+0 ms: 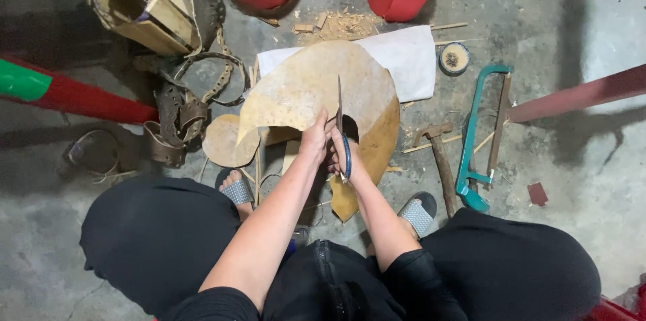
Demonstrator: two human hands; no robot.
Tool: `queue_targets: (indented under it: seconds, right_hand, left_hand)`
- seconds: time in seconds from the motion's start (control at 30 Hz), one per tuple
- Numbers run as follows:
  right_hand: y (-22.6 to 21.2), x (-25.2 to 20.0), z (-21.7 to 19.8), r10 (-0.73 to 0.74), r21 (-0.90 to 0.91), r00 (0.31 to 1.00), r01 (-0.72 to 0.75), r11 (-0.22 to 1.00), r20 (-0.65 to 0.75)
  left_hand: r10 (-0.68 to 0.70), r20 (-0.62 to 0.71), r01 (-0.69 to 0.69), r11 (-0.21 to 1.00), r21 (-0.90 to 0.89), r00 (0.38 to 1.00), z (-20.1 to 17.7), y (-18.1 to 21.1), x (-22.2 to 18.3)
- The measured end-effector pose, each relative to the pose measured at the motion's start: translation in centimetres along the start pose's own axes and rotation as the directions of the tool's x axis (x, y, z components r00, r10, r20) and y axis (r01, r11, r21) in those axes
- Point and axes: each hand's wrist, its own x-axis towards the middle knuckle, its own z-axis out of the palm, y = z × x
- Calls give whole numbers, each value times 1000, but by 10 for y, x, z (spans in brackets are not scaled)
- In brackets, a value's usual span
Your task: Trimming the excess material from the edges of a circular wooden frame using scissors.
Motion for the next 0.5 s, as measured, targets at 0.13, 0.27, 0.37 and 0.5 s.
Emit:
queue_targets:
  seconds: [0.13, 0.27, 0.37, 0.5]
  right_hand:
    - [0, 8, -1, -18, 14, 1000, 18, 1000, -13]
    - [15, 31, -4, -5, 85, 1000, 7, 996, -15]
    - [17, 37, 6, 4, 152, 1000, -4, 988, 3]
    - [34, 52, 4, 118, 212, 982, -147, 966, 147]
  left_hand:
    - [-37, -13, 37, 999, 14, 999, -3, -11, 27]
    - [-48, -52, 50, 998, 34, 997, -2, -13, 44]
    - [-67, -106, 76, 993, 86, 992, 4, -4, 38]
    - [-64, -140, 72, 996, 48, 988, 12, 0, 42]
